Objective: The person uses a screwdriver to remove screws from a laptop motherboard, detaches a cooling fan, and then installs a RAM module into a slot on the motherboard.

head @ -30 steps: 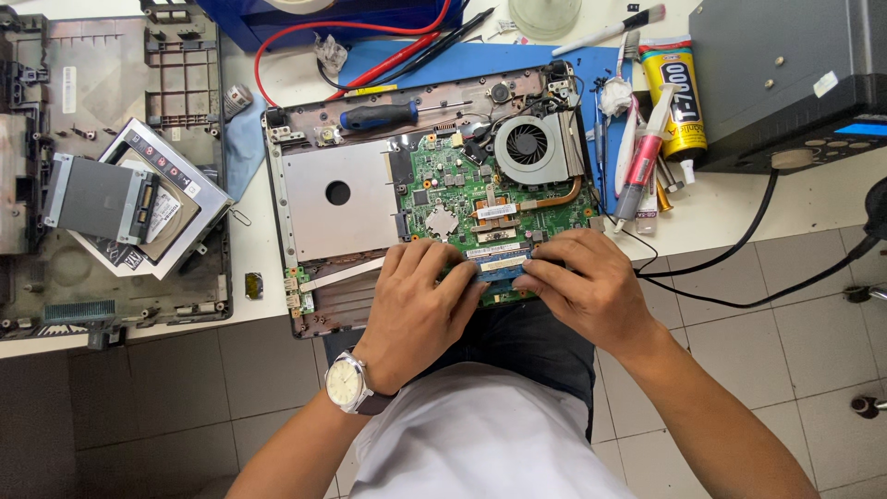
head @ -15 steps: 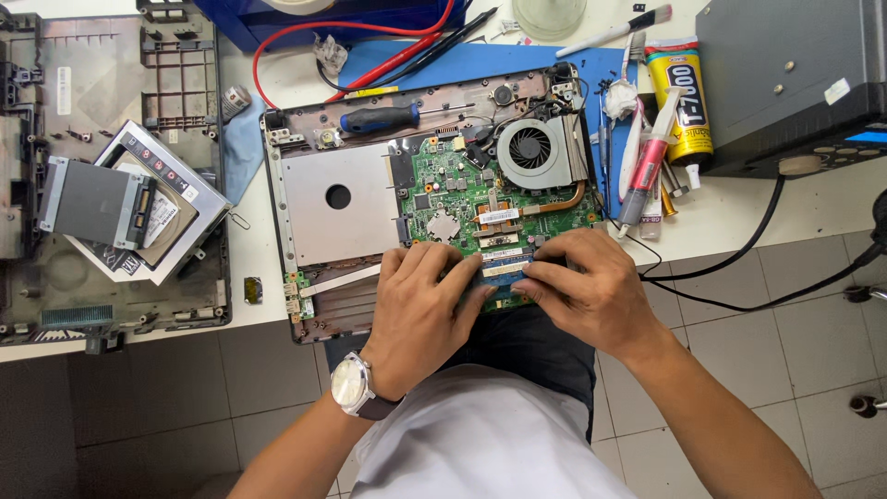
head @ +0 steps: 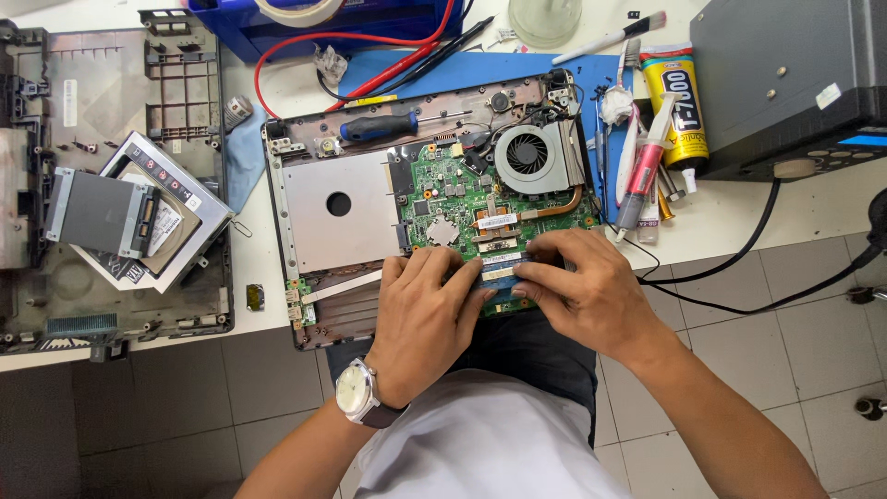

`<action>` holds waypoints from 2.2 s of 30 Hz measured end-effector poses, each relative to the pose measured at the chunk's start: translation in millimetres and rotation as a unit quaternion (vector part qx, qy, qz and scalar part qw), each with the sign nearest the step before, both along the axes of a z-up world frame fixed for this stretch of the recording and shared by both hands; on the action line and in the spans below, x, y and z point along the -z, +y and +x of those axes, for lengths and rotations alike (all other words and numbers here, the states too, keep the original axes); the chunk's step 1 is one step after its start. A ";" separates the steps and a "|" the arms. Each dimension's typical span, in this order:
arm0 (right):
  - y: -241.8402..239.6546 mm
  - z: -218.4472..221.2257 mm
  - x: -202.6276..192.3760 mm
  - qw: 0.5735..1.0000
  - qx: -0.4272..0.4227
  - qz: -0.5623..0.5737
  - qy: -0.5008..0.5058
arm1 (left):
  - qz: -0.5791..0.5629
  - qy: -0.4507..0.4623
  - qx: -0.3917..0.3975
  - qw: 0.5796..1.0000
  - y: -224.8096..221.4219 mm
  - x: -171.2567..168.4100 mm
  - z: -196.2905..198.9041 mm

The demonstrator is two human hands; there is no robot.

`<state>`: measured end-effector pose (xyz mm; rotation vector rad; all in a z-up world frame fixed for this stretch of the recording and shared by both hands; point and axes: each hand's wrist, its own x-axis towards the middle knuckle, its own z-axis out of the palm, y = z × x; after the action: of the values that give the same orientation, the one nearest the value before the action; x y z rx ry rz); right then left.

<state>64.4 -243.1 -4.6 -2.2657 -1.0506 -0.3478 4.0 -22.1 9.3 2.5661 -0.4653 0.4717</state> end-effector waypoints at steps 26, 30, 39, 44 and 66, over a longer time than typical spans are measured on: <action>-0.2 -4.3 7.7 0.999 0.030 -0.022 0.033 | 0.033 -0.094 0.006 0.995 1.0 20.1 -10.4; 1.2 -4.1 6.3 0.998 0.030 -0.024 0.044 | 0.036 -0.099 -0.001 0.994 1.0 24.8 -10.3; 4.7 -6.2 -2.0 0.996 0.033 -0.022 0.075 | 0.031 -0.117 -0.003 0.993 0.5 28.3 -10.7; 1.3 -5.0 3.5 0.996 0.037 -0.035 0.070 | 0.030 -0.112 -0.011 0.993 -1.1 24.8 -12.0; 6.0 1.4 1.6 0.995 0.024 -0.092 -0.014 | 0.027 -0.024 0.017 0.999 1.7 10.4 -6.6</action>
<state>65.8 -237.1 -6.2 -2.4599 -1.0833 -0.3154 -2.6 -20.4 -1.2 2.5981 -0.5444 0.5154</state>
